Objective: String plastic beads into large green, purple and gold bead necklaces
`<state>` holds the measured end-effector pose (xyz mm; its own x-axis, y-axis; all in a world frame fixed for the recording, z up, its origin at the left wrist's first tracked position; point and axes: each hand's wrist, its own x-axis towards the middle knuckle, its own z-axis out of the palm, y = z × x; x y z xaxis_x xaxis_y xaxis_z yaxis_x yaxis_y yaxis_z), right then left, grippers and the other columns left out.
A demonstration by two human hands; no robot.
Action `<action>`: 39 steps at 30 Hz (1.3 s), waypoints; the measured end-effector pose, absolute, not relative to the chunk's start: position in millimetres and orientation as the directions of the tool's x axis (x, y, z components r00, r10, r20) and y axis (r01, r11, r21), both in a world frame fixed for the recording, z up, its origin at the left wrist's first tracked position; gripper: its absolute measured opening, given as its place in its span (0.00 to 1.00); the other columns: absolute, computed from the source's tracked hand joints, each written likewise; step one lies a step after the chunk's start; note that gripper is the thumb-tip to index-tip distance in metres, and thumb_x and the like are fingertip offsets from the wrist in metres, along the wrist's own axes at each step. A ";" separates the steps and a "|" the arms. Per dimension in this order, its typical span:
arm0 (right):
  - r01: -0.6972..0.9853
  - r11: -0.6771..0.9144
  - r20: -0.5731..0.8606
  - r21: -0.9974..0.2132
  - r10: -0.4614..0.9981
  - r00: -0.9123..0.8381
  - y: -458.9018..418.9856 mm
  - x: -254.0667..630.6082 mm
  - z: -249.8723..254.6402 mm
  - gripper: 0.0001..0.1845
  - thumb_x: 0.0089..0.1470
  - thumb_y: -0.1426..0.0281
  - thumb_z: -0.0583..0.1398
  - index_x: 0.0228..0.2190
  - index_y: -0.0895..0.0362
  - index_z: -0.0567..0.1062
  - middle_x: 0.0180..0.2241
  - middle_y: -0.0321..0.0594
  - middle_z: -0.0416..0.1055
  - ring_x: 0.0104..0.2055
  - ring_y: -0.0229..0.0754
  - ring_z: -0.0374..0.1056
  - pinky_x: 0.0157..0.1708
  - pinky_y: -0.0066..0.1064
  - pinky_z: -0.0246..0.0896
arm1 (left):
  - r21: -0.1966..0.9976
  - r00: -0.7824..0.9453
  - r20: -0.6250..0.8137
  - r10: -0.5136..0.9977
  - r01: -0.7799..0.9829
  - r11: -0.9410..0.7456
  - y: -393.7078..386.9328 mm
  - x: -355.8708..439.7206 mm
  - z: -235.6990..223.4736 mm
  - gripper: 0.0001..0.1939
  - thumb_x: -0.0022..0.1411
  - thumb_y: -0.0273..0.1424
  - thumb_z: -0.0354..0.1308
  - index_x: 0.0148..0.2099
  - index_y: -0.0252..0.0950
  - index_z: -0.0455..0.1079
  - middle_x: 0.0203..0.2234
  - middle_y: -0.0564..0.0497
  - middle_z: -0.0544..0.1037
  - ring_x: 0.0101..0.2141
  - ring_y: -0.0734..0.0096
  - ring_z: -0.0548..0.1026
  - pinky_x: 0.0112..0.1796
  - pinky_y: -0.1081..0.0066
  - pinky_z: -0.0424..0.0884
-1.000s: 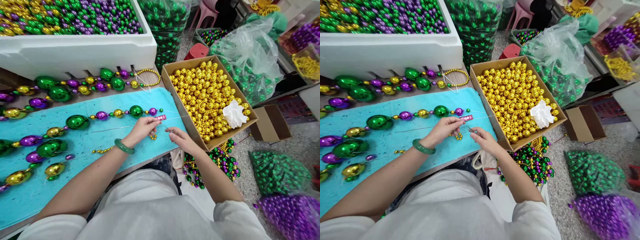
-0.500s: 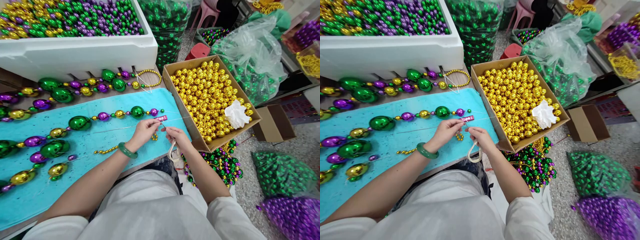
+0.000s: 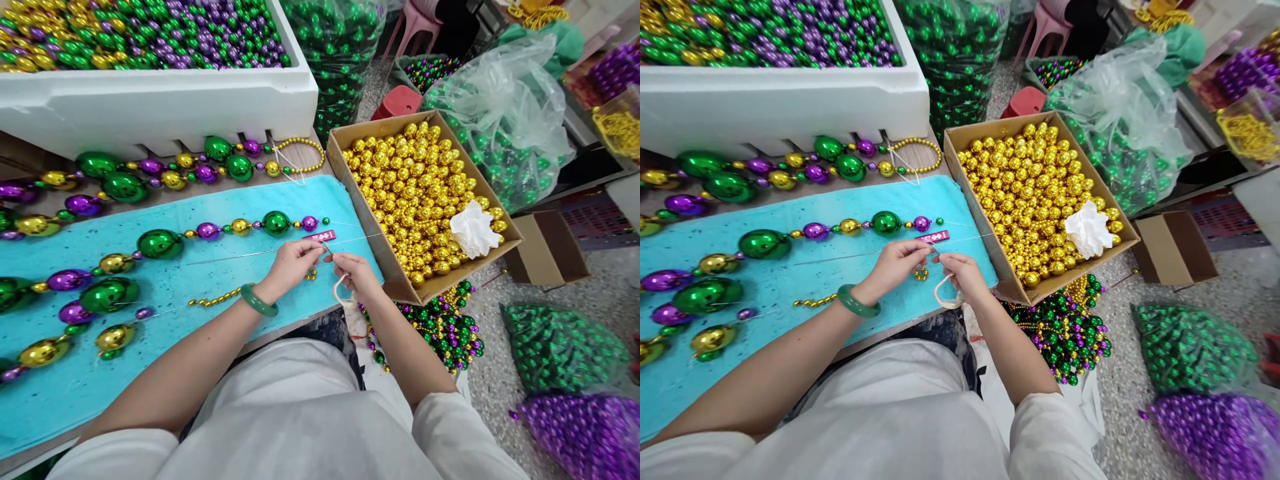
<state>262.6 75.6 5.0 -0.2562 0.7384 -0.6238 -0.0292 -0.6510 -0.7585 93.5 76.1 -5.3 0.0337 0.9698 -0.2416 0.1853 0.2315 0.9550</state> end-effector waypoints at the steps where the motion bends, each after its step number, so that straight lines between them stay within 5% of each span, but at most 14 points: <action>1: -0.025 -0.654 -0.626 -0.756 0.734 -0.262 75.9 262.7 4.8 0.24 0.41 0.54 0.65 0.34 0.60 0.78 0.17 0.29 0.57 0.15 0.27 0.44 0.17 0.27 0.29 | 0.956 0.040 -0.234 0.971 0.193 0.222 75.9 93.5 -5.0 0.15 0.54 0.40 0.58 0.36 0.34 0.78 0.20 0.52 0.75 0.22 0.72 0.71 0.26 0.74 0.67; 9: 0.024 -0.633 -0.618 -0.774 0.746 -0.249 79.8 262.0 4.1 0.24 0.40 0.53 0.65 0.33 0.60 0.78 0.17 0.29 0.55 0.16 0.28 0.43 0.18 0.27 0.30 | 0.945 0.088 -0.190 0.978 0.287 0.158 73.6 94.6 -2.5 0.13 0.56 0.37 0.55 0.32 0.36 0.77 0.19 0.54 0.73 0.21 0.75 0.68 0.25 0.75 0.64; 13: 0.335 -0.446 -0.515 -0.830 0.843 -0.153 79.2 264.6 2.2 0.23 0.50 0.54 0.59 0.39 0.58 0.79 0.20 0.34 0.63 0.20 0.34 0.53 0.21 0.28 0.45 | 0.951 0.049 -0.213 0.976 0.240 0.195 73.5 93.5 -0.1 0.12 0.55 0.37 0.56 0.34 0.36 0.78 0.19 0.53 0.74 0.22 0.73 0.70 0.26 0.74 0.66; 16: 0.790 -0.110 -0.306 -0.603 0.946 -0.103 74.9 267.4 6.7 0.20 0.54 0.57 0.59 0.44 0.54 0.79 0.33 0.43 0.74 0.36 0.44 0.66 0.34 0.32 0.57 | 0.958 -0.005 -0.239 0.971 0.162 0.237 72.4 83.6 12.9 0.13 0.54 0.39 0.59 0.34 0.35 0.77 0.20 0.52 0.75 0.22 0.73 0.70 0.24 0.75 0.65; 19: 0.936 0.120 -0.186 -0.332 0.964 -0.189 73.8 267.8 17.6 0.23 0.56 0.57 0.59 0.48 0.57 0.77 0.41 0.53 0.75 0.47 0.54 0.66 0.44 0.40 0.58 | 0.960 -0.015 -0.273 0.962 0.053 0.273 71.0 61.4 38.1 0.14 0.53 0.41 0.62 0.33 0.34 0.76 0.23 0.50 0.76 0.25 0.72 0.72 0.23 0.75 0.65; 22: 0.848 0.175 -0.065 -0.501 0.969 -0.238 82.7 257.7 30.8 0.19 0.58 0.62 0.57 0.45 0.59 0.78 0.43 0.53 0.74 0.46 0.53 0.66 0.46 0.42 0.59 | 0.963 0.048 -0.270 0.962 0.000 0.270 70.6 36.4 70.4 0.13 0.55 0.40 0.62 0.34 0.35 0.76 0.28 0.48 0.79 0.31 0.69 0.76 0.27 0.73 0.69; 26: 0.281 0.022 -0.118 -0.960 0.874 -0.472 97.2 218.6 51.4 0.18 0.51 0.62 0.64 0.44 0.53 0.77 0.42 0.42 0.75 0.35 0.41 0.68 0.36 0.34 0.64 | 0.985 0.078 -0.145 0.986 0.102 0.137 72.0 22.2 110.9 0.06 0.56 0.33 0.63 0.33 0.35 0.78 0.36 0.47 0.80 0.41 0.65 0.77 0.36 0.71 0.73; 31: 0.019 -0.042 -0.046 -0.999 0.854 -0.518 97.4 171.8 77.5 0.10 0.50 0.61 0.66 0.29 0.55 0.78 0.26 0.35 0.72 0.25 0.33 0.64 0.25 0.29 0.62 | 0.986 -0.069 -0.074 0.995 0.143 0.084 73.2 15.0 131.8 0.02 0.53 0.24 0.63 0.28 0.33 0.76 0.38 0.51 0.79 0.48 0.60 0.76 0.40 0.69 0.76; 35: -0.025 0.154 0.146 -0.988 0.853 -0.502 95.8 157.4 93.5 0.05 0.52 0.66 0.65 0.29 0.55 0.80 0.23 0.33 0.71 0.22 0.31 0.64 0.22 0.26 0.62 | 0.980 -0.049 -0.165 0.985 0.101 0.169 70.3 -15.2 129.5 0.08 0.58 0.32 0.61 0.36 0.32 0.76 0.35 0.54 0.79 0.40 0.65 0.79 0.32 0.72 0.74; 39: -0.043 0.428 0.404 -0.903 0.808 -0.429 96.8 151.8 113.1 0.02 0.52 0.69 0.67 0.30 0.50 0.82 0.28 0.34 0.74 0.31 0.36 0.71 0.31 0.31 0.70 | 0.958 0.062 -0.242 0.968 0.171 0.228 63.8 -40.1 132.5 0.13 0.54 0.38 0.65 0.39 0.35 0.76 0.35 0.55 0.80 0.39 0.66 0.79 0.30 0.74 0.74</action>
